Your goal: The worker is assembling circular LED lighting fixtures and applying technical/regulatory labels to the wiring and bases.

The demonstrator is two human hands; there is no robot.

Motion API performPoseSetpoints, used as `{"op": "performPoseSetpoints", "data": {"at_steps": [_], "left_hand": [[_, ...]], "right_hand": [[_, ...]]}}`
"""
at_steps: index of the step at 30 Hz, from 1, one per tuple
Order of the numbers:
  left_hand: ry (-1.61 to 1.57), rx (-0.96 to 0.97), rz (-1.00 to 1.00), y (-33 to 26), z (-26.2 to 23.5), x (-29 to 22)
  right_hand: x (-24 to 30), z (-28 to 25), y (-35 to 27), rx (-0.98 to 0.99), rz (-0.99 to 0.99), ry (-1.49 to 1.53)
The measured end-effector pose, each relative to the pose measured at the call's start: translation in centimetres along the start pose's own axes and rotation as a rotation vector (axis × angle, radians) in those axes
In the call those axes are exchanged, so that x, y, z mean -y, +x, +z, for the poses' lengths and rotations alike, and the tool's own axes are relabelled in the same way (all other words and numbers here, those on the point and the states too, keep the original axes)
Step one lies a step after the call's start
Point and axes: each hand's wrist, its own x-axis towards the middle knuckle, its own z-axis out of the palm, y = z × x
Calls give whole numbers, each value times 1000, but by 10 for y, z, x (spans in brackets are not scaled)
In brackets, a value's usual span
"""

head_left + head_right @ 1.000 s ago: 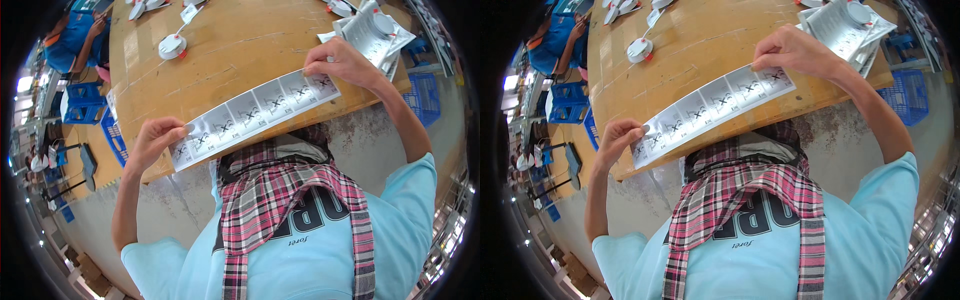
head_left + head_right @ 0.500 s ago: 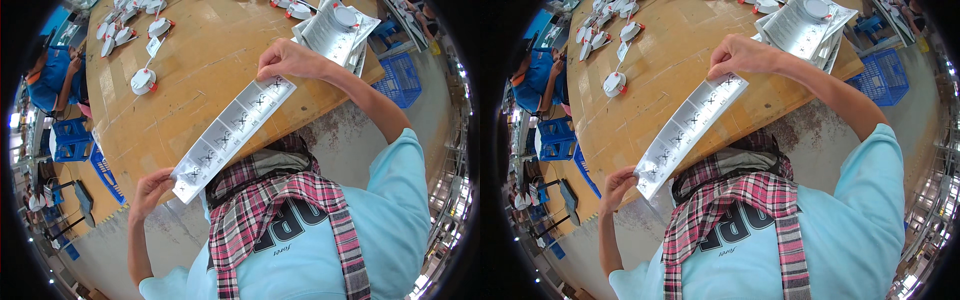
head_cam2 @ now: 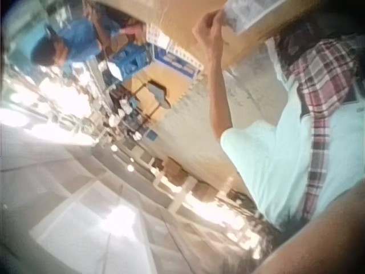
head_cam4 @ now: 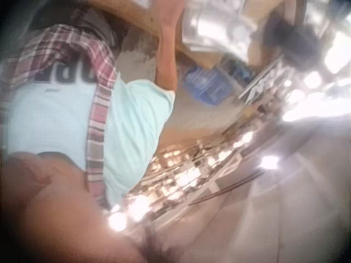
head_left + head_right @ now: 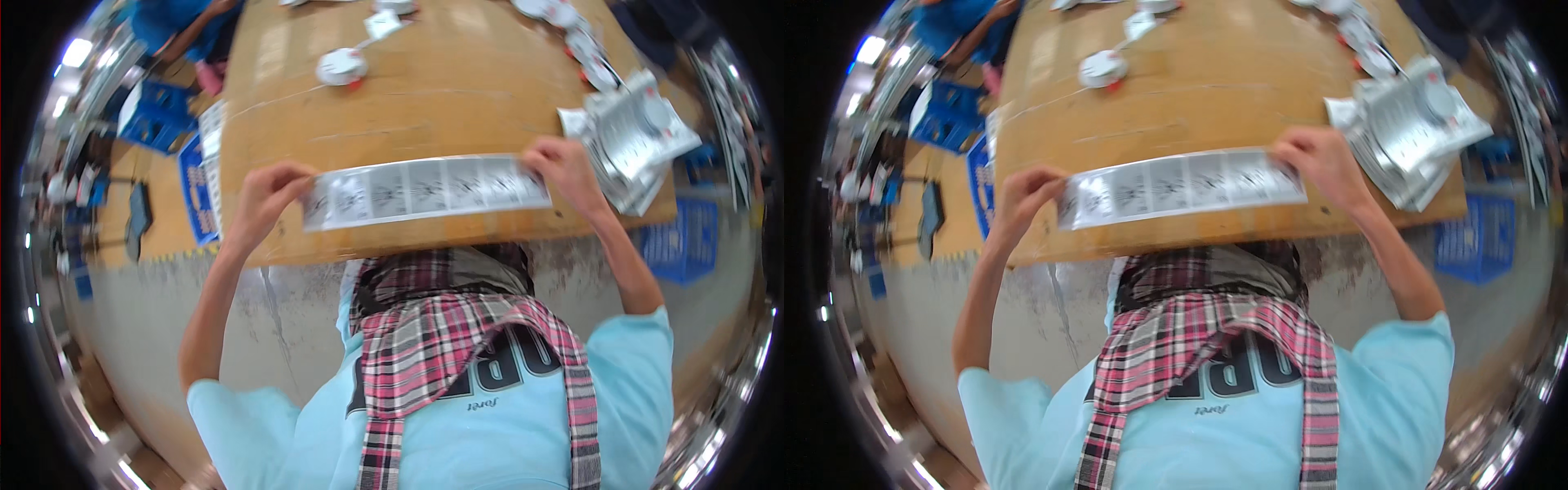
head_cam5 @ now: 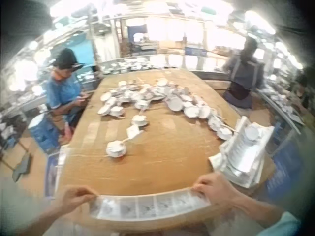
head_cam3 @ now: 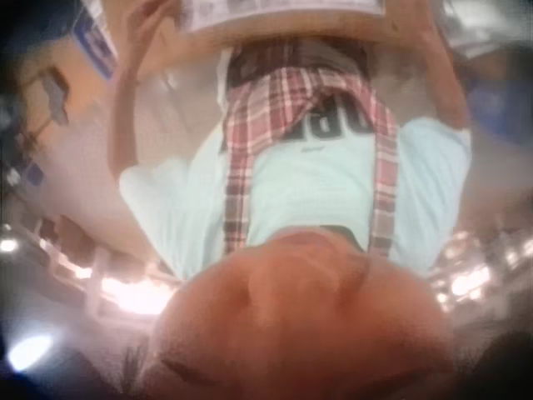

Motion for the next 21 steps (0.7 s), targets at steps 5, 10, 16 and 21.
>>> {"op": "performPoseSetpoints", "data": {"at_steps": [5,10,16,21], "left_hand": [[-61,-14,78,39,-13,-12],[194,120,234,77,-7,-79],[-45,-433,523,133,17,-108],[-302,-216,240,117,88,-74]], "right_hand": [[-6,14,-14,282,-45,203],[65,41,28,451,-187,153],[56,71,63,27,-252,442],[46,74,54,-164,-91,875]]}}
